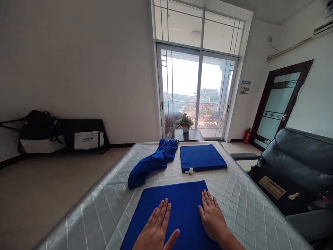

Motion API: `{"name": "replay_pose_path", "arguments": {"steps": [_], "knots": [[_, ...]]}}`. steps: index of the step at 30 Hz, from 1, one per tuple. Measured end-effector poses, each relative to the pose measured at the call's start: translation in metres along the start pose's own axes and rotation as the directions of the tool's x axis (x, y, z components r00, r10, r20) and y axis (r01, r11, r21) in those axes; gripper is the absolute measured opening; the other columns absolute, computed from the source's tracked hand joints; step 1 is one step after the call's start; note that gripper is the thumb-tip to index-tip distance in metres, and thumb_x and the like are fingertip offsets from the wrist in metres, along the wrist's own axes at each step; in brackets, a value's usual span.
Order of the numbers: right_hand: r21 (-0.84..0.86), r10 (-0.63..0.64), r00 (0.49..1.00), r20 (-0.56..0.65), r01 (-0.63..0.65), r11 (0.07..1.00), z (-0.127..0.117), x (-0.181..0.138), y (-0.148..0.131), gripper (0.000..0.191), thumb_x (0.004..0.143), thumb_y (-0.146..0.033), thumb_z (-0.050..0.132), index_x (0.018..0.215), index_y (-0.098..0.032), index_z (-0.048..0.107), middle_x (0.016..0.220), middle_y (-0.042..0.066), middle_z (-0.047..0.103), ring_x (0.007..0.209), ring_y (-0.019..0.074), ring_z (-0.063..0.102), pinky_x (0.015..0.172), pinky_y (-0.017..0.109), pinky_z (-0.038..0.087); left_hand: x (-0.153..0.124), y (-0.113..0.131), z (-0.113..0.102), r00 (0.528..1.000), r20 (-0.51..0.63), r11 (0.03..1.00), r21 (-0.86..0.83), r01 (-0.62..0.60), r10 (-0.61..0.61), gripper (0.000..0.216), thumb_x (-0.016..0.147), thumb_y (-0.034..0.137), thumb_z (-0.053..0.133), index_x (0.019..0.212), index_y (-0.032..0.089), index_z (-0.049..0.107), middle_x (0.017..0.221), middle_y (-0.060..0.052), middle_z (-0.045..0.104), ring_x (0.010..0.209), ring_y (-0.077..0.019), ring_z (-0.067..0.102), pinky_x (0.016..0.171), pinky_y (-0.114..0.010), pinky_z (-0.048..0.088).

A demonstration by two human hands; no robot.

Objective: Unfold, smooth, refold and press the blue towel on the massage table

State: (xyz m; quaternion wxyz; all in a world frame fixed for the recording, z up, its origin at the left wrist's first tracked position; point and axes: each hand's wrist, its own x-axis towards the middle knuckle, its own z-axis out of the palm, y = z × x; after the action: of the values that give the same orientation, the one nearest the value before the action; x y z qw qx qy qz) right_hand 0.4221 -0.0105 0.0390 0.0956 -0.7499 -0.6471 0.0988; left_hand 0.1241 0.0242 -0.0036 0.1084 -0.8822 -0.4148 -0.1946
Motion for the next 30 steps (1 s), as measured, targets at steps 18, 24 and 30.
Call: {"name": "replay_pose_path", "arguments": {"steps": [18,24,30], "knots": [[0.006,-0.007,1.000,0.006,0.007,1.000,-0.003,-0.001,0.001,0.065,0.102,-0.041,0.017,0.160,-0.011,0.020,0.167,0.005,0.013,0.154,0.0186,0.008,0.126,0.039,0.007,0.075,0.041,0.029,0.984,0.181,0.988,-0.152,0.035,-0.007,0.069,0.101,0.060,0.029,0.156,0.018,0.027,0.162,-0.011,0.034,0.150,-0.0261,0.034,0.121,-0.047,0.034],[-0.012,-0.015,1.000,-0.004,0.015,1.000,0.002,0.002,0.003,0.066,0.102,-0.043,0.017,0.160,-0.010,0.020,0.166,0.004,0.013,0.154,0.0189,0.009,0.126,0.039,0.007,0.033,-0.028,0.009,0.937,0.266,0.963,-0.082,0.257,-0.227,0.077,0.099,0.064,0.029,0.156,0.013,0.025,0.165,-0.013,0.029,0.152,-0.0279,0.028,0.123,-0.050,0.029],[-0.069,-0.014,1.000,0.008,0.015,0.997,0.003,0.003,0.004,0.068,0.102,-0.046,0.015,0.160,-0.010,0.020,0.166,0.005,0.014,0.154,0.0185,0.010,0.125,0.039,0.008,0.020,-0.046,0.003,0.915,0.270,0.934,-0.109,0.339,-0.300,0.079,0.099,0.065,0.026,0.157,0.012,0.023,0.166,-0.014,0.026,0.153,-0.0274,0.027,0.124,-0.050,0.028]]}}
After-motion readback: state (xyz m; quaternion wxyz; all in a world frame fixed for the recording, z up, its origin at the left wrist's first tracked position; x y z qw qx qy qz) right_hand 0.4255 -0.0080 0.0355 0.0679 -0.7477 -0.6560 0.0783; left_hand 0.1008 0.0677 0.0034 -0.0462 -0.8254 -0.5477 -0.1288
